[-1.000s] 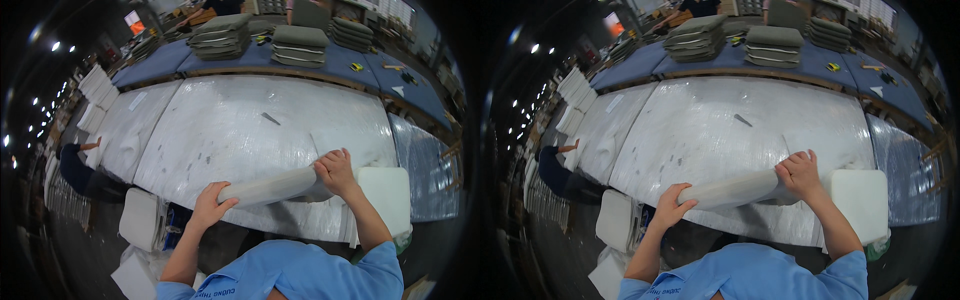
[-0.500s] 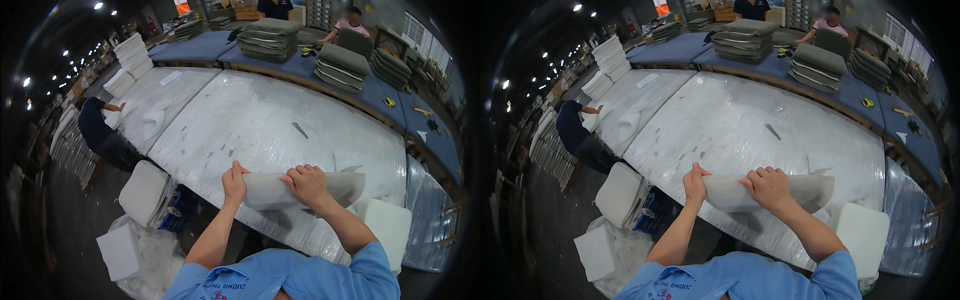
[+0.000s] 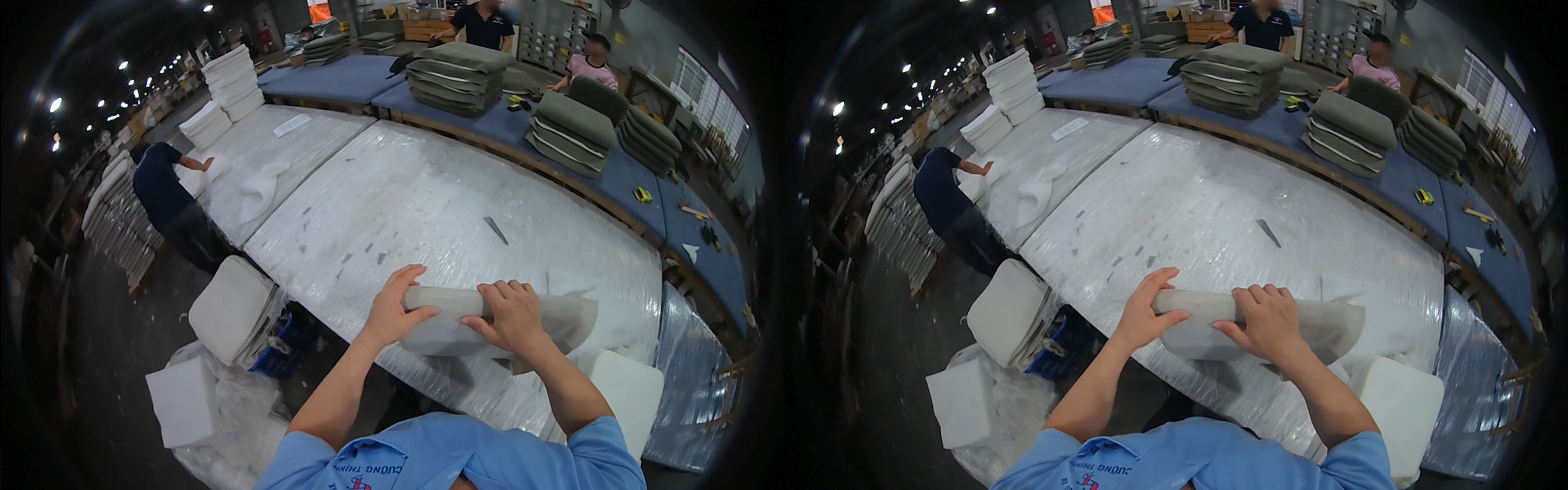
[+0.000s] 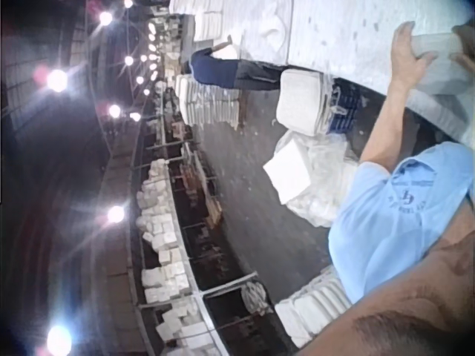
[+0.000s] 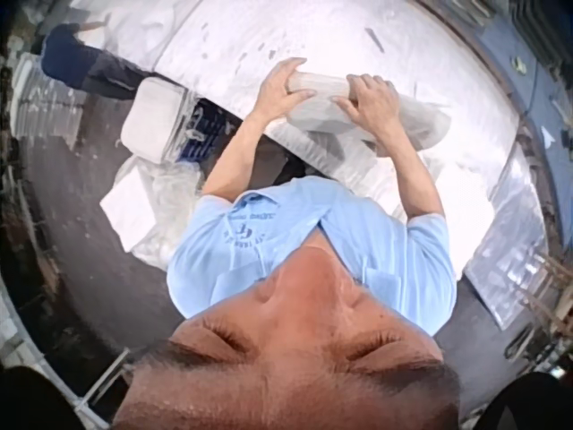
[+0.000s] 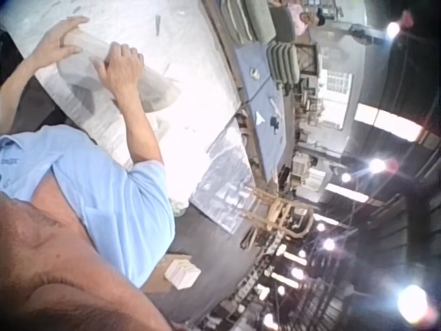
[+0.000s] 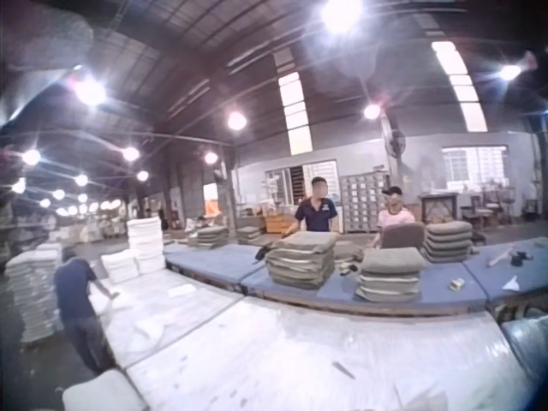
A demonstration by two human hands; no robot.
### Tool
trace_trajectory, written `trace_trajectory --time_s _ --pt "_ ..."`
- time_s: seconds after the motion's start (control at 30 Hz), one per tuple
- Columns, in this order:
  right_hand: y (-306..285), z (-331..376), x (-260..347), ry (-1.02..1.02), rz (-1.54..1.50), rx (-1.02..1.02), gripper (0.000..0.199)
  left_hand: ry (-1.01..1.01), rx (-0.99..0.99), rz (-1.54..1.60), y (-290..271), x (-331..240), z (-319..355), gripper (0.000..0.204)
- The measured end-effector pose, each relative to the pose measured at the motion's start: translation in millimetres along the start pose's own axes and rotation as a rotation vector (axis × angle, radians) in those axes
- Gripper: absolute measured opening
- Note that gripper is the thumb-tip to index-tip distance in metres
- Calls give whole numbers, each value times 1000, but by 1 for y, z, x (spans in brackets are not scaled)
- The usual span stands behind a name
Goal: The person inserts a rectangular foam block into a fabric pillow cover, repeatedly adjusting and smoothing the cover to fit the foam. The person handles the foam and cover by hand and works at a large table in a factory setting.
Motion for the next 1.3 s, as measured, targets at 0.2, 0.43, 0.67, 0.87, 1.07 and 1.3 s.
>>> trace_trajectory --time_s 0.2,0.43,0.67,0.87,1.07,1.3 --pt "5 -8 4 -26 12 99 70 -199 125 340 -3 37 8 74" --pt "23 -44 45 -125 8 185 48 -257 17 432 3 46 24 48" --pt "36 -50 33 -68 -46 143 37 -334 65 549 3 54 20 34" --pt "15 -44 38 -75 -50 205 53 -503 -232 835 34 103 40 63" --pt "4 -10 55 -69 -119 191 65 -601 -534 888 74 138 65 68" --pt "-52 22 29 115 -215 -236 58 -230 -568 579 37 23 -21 70"
Point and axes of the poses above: each hand's wrist, its own z-axis away from the middle knuckle, its own y-axis out of the palm, x = y × z, the point moved 3 cm from there along -z, towards the middle knuckle, and after that the axes turned 8 degrees about -y, right-handed, at the moved point
